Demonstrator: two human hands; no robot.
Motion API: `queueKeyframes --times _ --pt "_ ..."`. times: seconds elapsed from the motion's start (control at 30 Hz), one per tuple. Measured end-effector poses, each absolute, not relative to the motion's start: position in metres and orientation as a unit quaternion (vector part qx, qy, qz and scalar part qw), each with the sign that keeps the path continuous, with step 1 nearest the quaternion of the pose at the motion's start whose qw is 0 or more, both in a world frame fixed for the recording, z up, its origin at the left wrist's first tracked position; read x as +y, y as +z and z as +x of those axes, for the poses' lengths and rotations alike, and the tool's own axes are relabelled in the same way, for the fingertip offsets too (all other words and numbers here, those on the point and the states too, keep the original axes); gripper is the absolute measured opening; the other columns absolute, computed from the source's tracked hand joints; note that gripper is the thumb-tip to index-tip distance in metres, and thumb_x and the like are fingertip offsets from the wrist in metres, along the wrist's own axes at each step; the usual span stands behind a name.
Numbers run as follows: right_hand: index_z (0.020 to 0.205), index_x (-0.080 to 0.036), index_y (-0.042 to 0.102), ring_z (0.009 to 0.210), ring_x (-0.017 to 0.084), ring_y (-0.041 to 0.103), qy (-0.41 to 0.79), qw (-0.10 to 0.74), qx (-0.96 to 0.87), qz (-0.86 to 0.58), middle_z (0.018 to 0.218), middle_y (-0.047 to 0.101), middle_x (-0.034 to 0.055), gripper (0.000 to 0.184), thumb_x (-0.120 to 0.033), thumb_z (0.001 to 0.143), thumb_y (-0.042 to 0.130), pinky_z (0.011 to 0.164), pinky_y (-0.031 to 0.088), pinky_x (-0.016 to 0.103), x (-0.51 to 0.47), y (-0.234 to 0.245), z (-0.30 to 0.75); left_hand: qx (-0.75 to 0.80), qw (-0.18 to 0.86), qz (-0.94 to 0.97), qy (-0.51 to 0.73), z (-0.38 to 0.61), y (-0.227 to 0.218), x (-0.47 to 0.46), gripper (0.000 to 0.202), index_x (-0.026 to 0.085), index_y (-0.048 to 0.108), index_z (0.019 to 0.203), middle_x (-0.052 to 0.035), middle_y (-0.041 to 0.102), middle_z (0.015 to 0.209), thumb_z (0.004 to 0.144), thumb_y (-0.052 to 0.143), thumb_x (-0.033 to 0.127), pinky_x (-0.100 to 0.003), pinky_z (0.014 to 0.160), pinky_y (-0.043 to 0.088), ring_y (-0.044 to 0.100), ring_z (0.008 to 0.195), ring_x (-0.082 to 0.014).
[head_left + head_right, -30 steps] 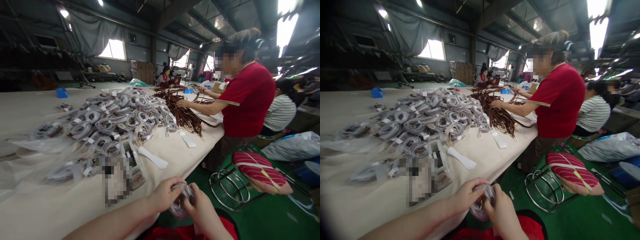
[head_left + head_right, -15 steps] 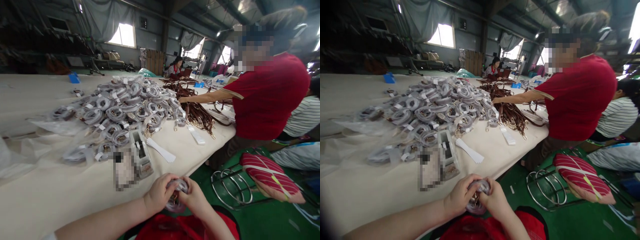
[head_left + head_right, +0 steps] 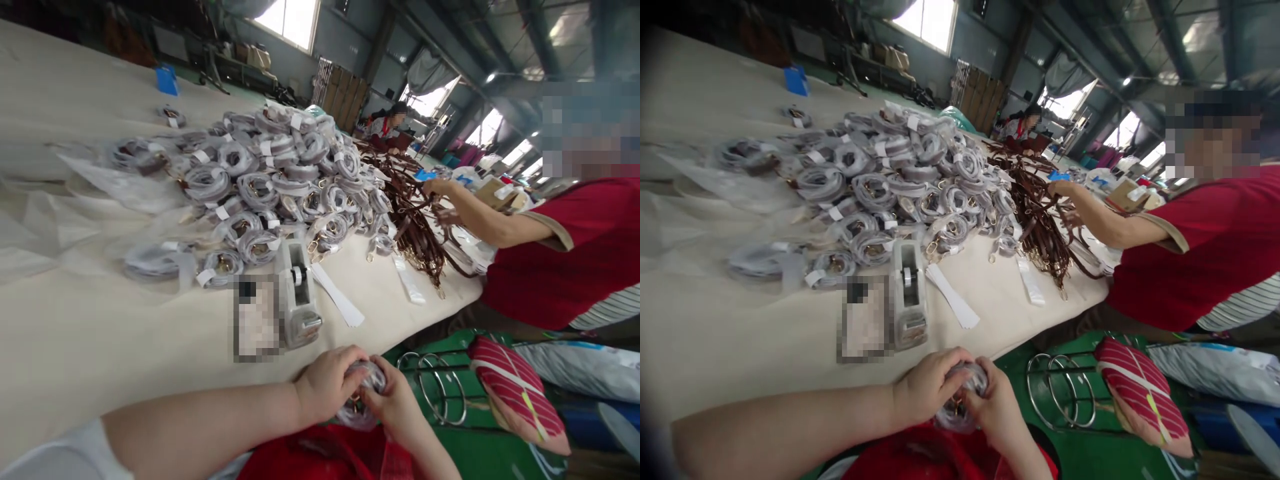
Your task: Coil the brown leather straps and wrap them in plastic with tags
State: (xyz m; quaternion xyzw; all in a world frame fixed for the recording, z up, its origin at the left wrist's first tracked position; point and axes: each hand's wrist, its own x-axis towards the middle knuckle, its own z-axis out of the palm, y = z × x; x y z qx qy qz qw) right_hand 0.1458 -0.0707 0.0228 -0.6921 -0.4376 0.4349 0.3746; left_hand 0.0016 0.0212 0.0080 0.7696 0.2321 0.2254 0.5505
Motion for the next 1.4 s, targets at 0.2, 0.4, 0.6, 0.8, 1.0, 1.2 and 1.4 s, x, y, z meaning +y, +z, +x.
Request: queueKeyframes --times 0.2,0.4,0.6,0.8,1.0,1.2,1.4 --pt "0.091 -0.015 0.058 0.067 0.014 0.051 0.461 0.34 -0.458 -0.68 0.074 0.057 -0.0024 0.019 -0.012 0.072 0.058 0.06 0.042 0.023 -0.067 0.032 0.15 0.249 0.556 0.768 0.199 0.005 0.006 0.022 0.024 0.021 0.061 0.106 -0.0035 0.071 0.098 0.095 0.045 0.036 -0.028 0.083 0.047 0.065 0.093 -0.0199" --pt "0.095 -0.015 0.06 0.079 0.018 0.059 0.471 0.264 -0.51 -0.669 0.084 0.065 0.001 0.029 -0.006 0.07 0.051 0.07 0.047 0.026 -0.066 0.048 0.151 0.257 0.52 0.798 0.165 0.005 0.0 0.015 0.021 0.024 0.057 0.108 -0.0025 0.071 0.097 0.096 0.043 0.035 -0.029 0.08 0.048 0.067 0.092 -0.0218" --pt "0.085 -0.016 0.059 0.07 0.015 0.055 0.438 0.296 -0.507 -0.681 0.074 0.061 -0.0022 0.027 -0.005 0.063 0.048 0.063 0.044 0.022 -0.065 0.031 0.153 0.257 0.503 0.808 0.166 0.003 0.004 0.019 0.018 0.023 0.056 0.107 -0.0033 0.069 0.1 0.096 0.044 0.031 -0.03 0.082 0.047 0.065 0.094 -0.0215" --pt "0.085 -0.017 0.059 0.07 0.015 0.053 0.449 0.374 -0.469 -0.662 0.078 0.063 -0.0013 0.026 -0.01 0.061 0.051 0.066 0.046 0.023 -0.065 0.015 0.151 0.247 0.474 0.83 0.16 0.003 0.006 0.021 0.021 0.02 0.055 0.113 -0.0077 0.065 0.113 0.096 0.043 0.026 -0.035 0.093 0.046 0.061 0.105 -0.0233" --pt "0.084 -0.017 0.059 0.065 0.013 0.053 0.471 0.398 -0.442 -0.651 0.074 0.063 -0.002 0.021 -0.015 0.064 0.06 0.061 0.046 0.022 -0.066 0.009 0.15 0.248 0.488 0.82 0.168 0.003 0.005 0.021 0.021 0.02 0.056 0.111 -0.007 0.066 0.112 0.094 0.045 0.023 -0.033 0.093 0.046 0.062 0.104 -0.0221" --pt "0.087 -0.017 0.062 0.068 0.016 0.058 0.406 0.366 -0.46 -0.7 0.076 0.066 0.0001 0.022 -0.018 0.065 0.061 0.063 0.05 0.024 -0.066 -0.001 0.148 0.267 0.496 0.811 0.16 0.003 0.005 0.023 0.022 0.021 0.059 0.11 -0.0061 0.068 0.111 0.093 0.046 0.025 -0.034 0.092 0.047 0.063 0.101 -0.022" --pt "0.093 -0.016 0.064 0.074 0.019 0.063 0.352 0.366 -0.478 -0.716 0.079 0.069 0.0033 0.03 -0.012 0.065 0.053 0.073 0.052 0.028 -0.06 0.006 0.137 0.269 0.53 0.77 0.232 0.003 0.004 0.018 0.029 0.021 0.06 0.115 -0.006 0.066 0.117 0.092 0.044 0.02 -0.033 0.101 0.044 0.059 0.11 -0.0199"
